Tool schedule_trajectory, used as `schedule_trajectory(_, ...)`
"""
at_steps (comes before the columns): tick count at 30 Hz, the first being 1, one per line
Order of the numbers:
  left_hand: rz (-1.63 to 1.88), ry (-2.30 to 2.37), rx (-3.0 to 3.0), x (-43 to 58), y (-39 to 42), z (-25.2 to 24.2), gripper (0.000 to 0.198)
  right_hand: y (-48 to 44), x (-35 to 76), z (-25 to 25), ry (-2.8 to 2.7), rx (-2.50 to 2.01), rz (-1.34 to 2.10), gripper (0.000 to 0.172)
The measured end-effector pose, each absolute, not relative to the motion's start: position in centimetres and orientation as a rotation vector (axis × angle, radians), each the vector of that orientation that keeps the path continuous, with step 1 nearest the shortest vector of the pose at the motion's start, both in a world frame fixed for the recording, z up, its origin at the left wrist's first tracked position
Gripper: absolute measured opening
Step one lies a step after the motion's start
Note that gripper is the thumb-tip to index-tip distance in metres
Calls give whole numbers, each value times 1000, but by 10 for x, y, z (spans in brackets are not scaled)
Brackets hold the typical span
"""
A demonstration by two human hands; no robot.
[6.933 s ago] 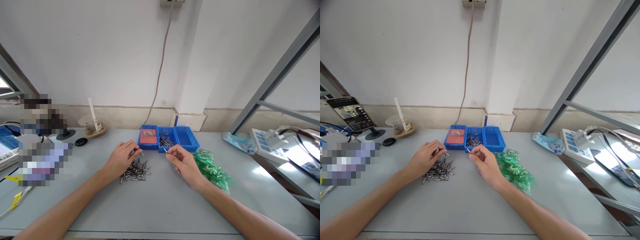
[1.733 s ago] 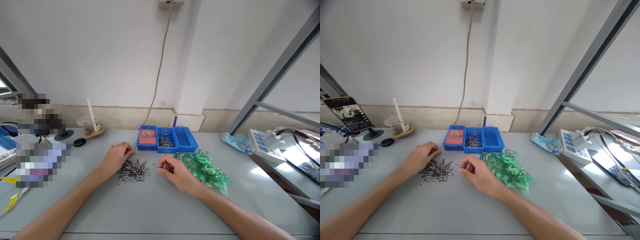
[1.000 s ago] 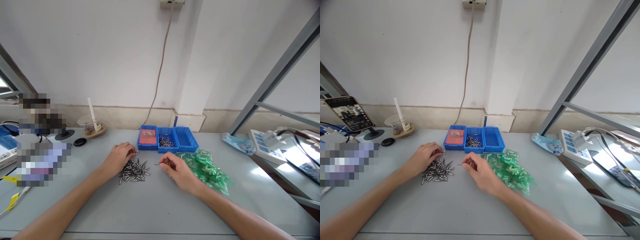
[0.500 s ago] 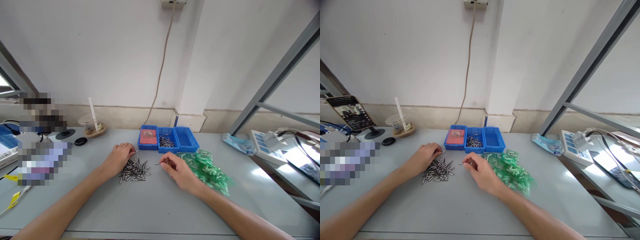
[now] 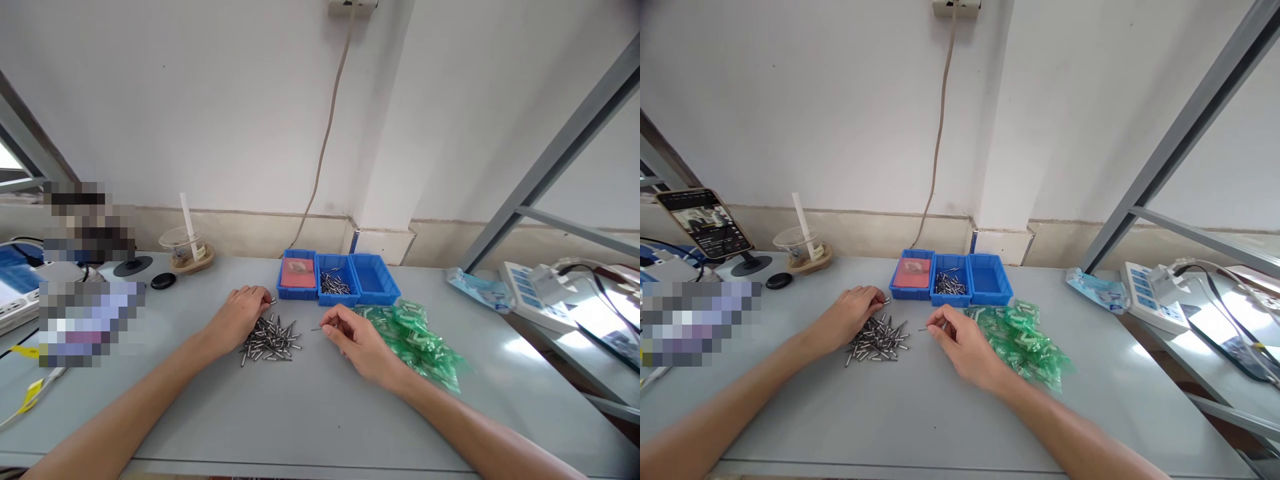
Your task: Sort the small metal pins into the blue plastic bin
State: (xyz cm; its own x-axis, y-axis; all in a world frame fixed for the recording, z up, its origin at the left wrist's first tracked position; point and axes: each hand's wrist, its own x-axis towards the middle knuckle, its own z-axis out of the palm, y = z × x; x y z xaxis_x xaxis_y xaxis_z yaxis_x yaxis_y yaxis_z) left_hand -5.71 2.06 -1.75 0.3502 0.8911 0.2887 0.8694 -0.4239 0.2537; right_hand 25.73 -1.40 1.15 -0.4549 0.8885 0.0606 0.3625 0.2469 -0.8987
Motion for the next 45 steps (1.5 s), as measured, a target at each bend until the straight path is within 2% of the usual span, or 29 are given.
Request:
schedule_trajectory(20, 505, 1582, 2760, -64, 17, -16, 31, -11, 256, 5, -1940, -1118, 1137, 19)
schedule_trajectory(26, 506, 1579, 2729, -63, 17, -14, 24, -11, 256, 4, -1945, -1112, 1119, 19)
schedule_trajectory(35, 492, 1587, 2766, -63, 17, -16, 24, -11, 255, 5, -1955, -1120, 1118, 19)
schedule_trajectory(45, 452, 1613, 2649, -59, 15, 0, 8, -12, 254, 5, -1946, -1110, 1129, 19)
